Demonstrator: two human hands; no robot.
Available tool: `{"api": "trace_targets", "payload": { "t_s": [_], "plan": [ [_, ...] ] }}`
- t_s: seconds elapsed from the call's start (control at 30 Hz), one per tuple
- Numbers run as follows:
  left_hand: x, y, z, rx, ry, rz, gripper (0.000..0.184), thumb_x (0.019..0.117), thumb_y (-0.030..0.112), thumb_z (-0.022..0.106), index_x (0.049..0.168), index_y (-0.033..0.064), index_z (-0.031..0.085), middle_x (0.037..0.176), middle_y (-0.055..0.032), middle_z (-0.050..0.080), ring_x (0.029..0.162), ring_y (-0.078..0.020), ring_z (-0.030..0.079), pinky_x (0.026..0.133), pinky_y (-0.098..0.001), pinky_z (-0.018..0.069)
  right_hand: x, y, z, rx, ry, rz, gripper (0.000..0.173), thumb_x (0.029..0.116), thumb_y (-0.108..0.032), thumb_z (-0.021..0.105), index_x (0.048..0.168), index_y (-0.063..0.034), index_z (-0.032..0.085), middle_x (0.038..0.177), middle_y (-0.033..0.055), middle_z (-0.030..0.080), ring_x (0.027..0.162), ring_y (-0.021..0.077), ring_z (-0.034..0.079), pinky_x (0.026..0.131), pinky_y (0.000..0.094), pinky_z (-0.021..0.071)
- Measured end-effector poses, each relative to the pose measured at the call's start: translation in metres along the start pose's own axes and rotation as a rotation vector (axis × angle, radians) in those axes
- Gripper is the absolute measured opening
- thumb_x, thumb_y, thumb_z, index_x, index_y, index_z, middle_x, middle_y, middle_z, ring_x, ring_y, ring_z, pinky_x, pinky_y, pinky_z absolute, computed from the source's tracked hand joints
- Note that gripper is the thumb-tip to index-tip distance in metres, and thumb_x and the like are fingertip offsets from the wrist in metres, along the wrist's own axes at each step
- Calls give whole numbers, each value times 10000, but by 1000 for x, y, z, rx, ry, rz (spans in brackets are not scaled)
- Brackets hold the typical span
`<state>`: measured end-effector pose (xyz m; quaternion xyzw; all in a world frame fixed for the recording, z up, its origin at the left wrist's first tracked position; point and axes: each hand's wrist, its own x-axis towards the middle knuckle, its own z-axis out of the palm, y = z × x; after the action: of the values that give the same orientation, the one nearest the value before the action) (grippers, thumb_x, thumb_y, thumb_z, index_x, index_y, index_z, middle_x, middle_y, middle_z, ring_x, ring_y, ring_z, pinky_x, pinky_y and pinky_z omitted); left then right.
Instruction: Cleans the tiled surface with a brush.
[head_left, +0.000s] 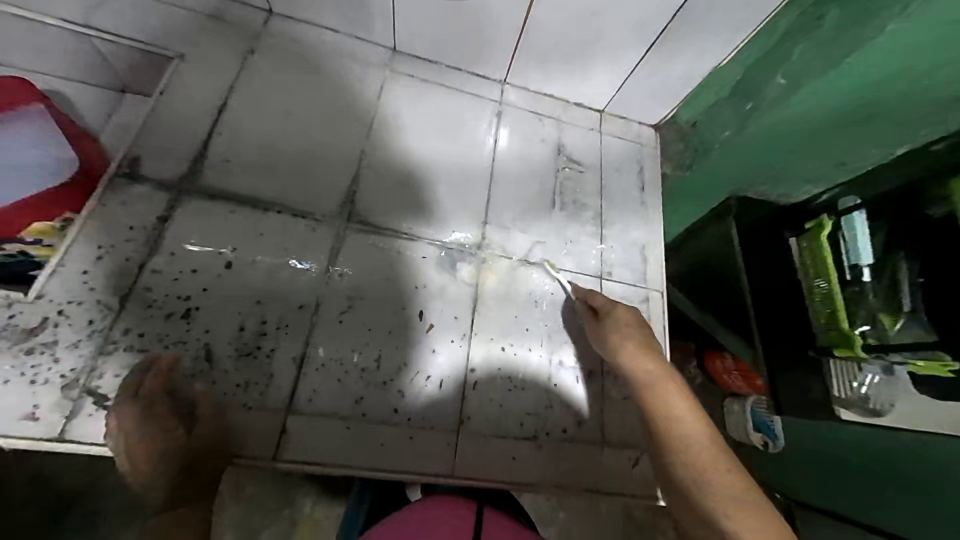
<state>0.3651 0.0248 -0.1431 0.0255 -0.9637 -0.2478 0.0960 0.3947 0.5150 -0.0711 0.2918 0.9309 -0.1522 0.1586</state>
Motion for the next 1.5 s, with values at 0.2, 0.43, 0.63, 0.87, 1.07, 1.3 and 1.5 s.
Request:
{"api": "trace_targets", "payload": {
  "t_s": [0.2, 0.43, 0.63, 0.87, 1.07, 1.3, 1.5],
  "plan": [
    [-4, -7, 3, -25, 26, 26, 500, 1049, 231, 430, 1461, -48, 488, 1547, -309, 409, 1440, -509, 376, 1182, -631, 282, 0, 13, -5, -19, 18, -60, 371, 1107, -290, 478, 1448, -235, 610, 1165, 236, 719, 1053, 476, 686, 884, 716, 497],
    [-2, -10, 6, -29, 46, 6, 473, 1048, 231, 473, 1470, 21, 509, 1551, -265, 434, 1457, -461, 384, 1189, -604, 297, 11, 5, -12, -90, -27, -156, 366, 1107, -305, 473, 1450, -326, 599, 1164, 216, 728, 1048, 471, 694, 871, 716, 503],
    [-4, -10, 10, -36, 123, 52, 460, 1066, 265, 468, 1467, 47, 523, 1535, -252, 465, 1443, -433, 420, 1189, -555, 325, 7, 5, -9, -64, -14, -155, 346, 1103, -244, 487, 1407, -185, 641, 1193, 242, 712, 1091, 478, 680, 921, 717, 492],
    [-4, -4, 5, -41, 84, 47, 474, 1051, 226, 491, 1462, -10, 513, 1530, -291, 452, 1424, -492, 417, 1169, -618, 320, -4, -29, -3, -43, -7, -194, 390, 1118, -302, 442, 1489, -263, 557, 1160, 243, 716, 1051, 483, 688, 877, 705, 505],
    [-3, -14, 11, -19, 135, 88, 467, 1066, 265, 466, 1453, 10, 523, 1510, -274, 484, 1410, -459, 453, 1167, -594, 336, -53, 41, 24, 155, 111, -45, 387, 1111, -235, 472, 1482, -206, 580, 1227, 239, 703, 1066, 462, 684, 900, 711, 488],
    [-2, -8, 5, -26, 84, 49, 483, 1064, 269, 463, 1472, 14, 503, 1525, -278, 463, 1429, -465, 425, 1183, -597, 308, -49, -44, 40, 30, 21, -120, 430, 1129, -276, 401, 1547, -324, 490, 1295, 161, 701, 1096, 430, 696, 893, 663, 524],
    [-1, -9, 8, -10, 85, -4, 449, 1070, 221, 456, 1452, -5, 524, 1532, -266, 465, 1423, -456, 439, 1180, -589, 329, -44, 10, 23, -32, 108, 17, 420, 1124, -283, 417, 1532, -281, 520, 1152, 288, 707, 1034, 534, 674, 841, 732, 493]
  ]
}}
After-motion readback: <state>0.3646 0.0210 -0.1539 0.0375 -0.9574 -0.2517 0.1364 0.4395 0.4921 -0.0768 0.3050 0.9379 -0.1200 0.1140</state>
